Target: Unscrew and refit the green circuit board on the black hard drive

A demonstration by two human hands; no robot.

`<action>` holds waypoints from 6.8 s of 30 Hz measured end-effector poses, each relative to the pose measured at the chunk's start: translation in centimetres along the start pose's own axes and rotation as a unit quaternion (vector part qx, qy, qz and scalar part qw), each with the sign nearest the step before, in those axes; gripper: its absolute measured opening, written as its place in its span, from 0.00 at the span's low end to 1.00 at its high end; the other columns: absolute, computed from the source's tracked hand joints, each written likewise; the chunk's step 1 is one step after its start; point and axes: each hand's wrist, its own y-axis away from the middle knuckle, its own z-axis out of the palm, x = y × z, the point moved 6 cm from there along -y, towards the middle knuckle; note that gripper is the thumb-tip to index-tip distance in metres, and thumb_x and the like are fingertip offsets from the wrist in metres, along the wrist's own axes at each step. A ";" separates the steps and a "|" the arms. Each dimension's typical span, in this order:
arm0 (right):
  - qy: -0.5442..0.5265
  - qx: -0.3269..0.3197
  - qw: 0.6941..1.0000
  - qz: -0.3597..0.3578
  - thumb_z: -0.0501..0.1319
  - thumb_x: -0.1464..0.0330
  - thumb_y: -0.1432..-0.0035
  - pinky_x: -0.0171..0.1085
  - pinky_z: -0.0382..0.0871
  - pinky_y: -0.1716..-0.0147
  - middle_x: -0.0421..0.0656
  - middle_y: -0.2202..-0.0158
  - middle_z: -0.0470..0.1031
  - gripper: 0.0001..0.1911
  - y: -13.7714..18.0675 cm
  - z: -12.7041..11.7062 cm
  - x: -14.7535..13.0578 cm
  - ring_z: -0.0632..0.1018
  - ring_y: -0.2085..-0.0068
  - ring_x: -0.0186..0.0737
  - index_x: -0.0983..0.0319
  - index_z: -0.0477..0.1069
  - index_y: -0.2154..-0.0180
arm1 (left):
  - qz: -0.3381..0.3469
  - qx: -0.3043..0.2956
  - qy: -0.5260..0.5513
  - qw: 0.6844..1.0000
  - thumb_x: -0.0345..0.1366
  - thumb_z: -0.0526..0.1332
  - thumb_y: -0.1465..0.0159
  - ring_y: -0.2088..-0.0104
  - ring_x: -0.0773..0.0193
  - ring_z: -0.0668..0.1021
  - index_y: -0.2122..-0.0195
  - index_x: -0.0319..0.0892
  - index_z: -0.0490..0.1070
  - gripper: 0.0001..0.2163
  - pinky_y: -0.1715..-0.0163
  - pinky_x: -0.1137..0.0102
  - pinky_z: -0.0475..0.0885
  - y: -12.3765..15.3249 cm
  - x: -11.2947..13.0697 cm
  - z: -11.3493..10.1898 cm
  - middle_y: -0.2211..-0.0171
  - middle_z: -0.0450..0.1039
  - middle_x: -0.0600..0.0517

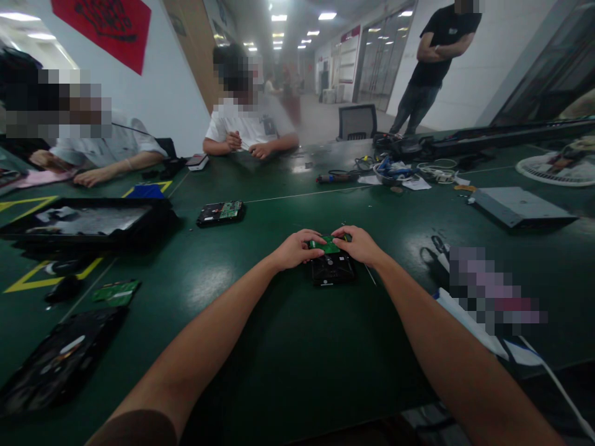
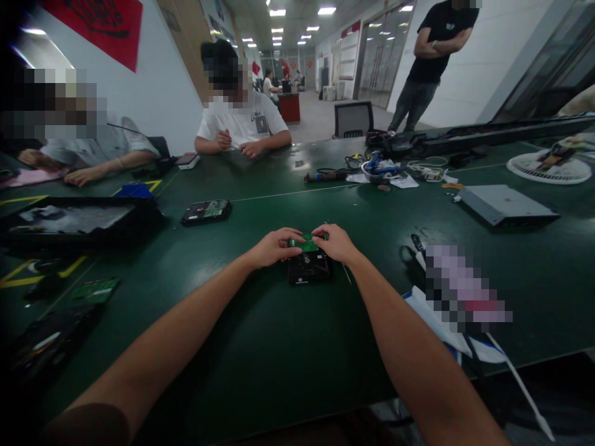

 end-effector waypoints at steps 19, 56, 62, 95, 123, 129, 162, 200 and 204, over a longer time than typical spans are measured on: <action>-0.230 0.258 0.935 0.079 0.58 0.70 0.42 0.42 0.80 0.61 0.46 0.49 0.75 0.20 0.8 -4.7 2.5 0.83 0.62 0.38 0.59 0.69 0.46 | 0.001 0.001 -0.013 1.000 0.40 0.69 0.35 0.76 0.79 0.74 0.47 0.42 0.78 0.16 0.78 0.74 0.74 0.1 0.5 0.1 0.35 0.64 0.38; -0.001 0.247 0.956 -0.158 0.61 0.65 0.33 0.48 0.83 0.53 0.46 0.36 0.70 0.33 3.5 -3.9 -6.4 0.81 0.52 0.47 0.49 0.54 0.30 | 0.011 0.001 -0.038 0.999 0.40 0.69 0.36 0.75 0.78 0.74 0.47 0.43 0.79 0.17 0.76 0.73 0.77 0.0 0.2 0.1 0.35 0.64 0.39; 0.007 0.242 0.959 -0.150 0.61 0.65 0.33 0.49 0.83 0.52 0.47 0.39 0.72 0.34 3.5 -3.8 -6.4 0.81 0.52 0.47 0.49 0.54 0.30 | 0.010 0.004 -0.038 0.999 0.41 0.69 0.36 0.75 0.77 0.74 0.47 0.43 0.79 0.17 0.76 0.72 0.76 0.0 0.4 0.0 0.35 0.65 0.39; 0.040 0.265 0.949 -0.168 0.59 0.62 0.32 0.53 0.80 0.51 0.50 0.38 0.70 0.33 3.7 -3.8 -7.2 0.81 0.53 0.49 0.51 0.52 0.29 | 0.008 0.003 -0.040 0.999 0.40 0.69 0.36 0.76 0.78 0.74 0.47 0.43 0.79 0.17 0.77 0.73 0.76 0.1 0.6 0.1 0.35 0.64 0.40; 0.042 0.279 0.943 -0.177 0.58 0.64 0.31 0.52 0.79 0.49 0.50 0.41 0.72 0.29 3.7 -3.8 -7.2 0.81 0.53 0.48 0.52 0.55 0.32 | 0.011 0.001 -0.036 0.999 0.41 0.69 0.36 0.76 0.77 0.75 0.48 0.42 0.79 0.16 0.77 0.73 0.76 0.1 0.2 0.1 0.35 0.64 0.40; 0.045 0.300 0.932 -0.200 0.61 0.65 0.33 0.51 0.80 0.52 0.49 0.46 0.73 0.29 3.8 -3.9 -7.5 0.80 0.56 0.46 0.52 0.58 0.33 | 0.007 0.017 -0.005 1.000 0.40 0.70 0.37 0.74 0.76 0.75 0.53 0.40 0.75 0.15 0.78 0.75 0.74 0.2 -0.1 0.0 0.35 0.65 0.41; 0.063 0.287 0.933 -0.209 0.57 0.66 0.31 0.54 0.79 0.50 0.49 0.44 0.71 0.32 3.8 -4.0 -7.6 0.79 0.52 0.49 0.51 0.53 0.30 | 0.004 0.017 -0.020 1.000 0.44 0.69 0.37 0.74 0.75 0.76 0.65 0.38 0.72 0.14 0.78 0.73 0.73 0.1 0.0 0.1 0.34 0.64 0.40; 0.059 0.277 0.937 -0.204 0.58 0.66 0.32 0.53 0.80 0.52 0.48 0.49 0.71 0.31 3.8 -4.2 -7.9 0.78 0.55 0.47 0.51 0.56 0.31 | -0.003 0.017 -0.015 1.000 0.43 0.70 0.37 0.74 0.76 0.75 0.64 0.37 0.72 0.13 0.77 0.73 0.74 0.1 0.0 0.1 0.34 0.64 0.40; 0.060 0.275 0.937 -0.208 0.56 0.68 0.31 0.56 0.78 0.48 0.51 0.42 0.69 0.32 3.8 -4.1 -7.8 0.78 0.52 0.49 0.52 0.51 0.29 | -0.001 0.017 -0.013 1.000 0.42 0.69 0.37 0.75 0.76 0.75 0.65 0.37 0.72 0.13 0.77 0.73 0.74 0.1 0.0 0.0 0.34 0.64 0.39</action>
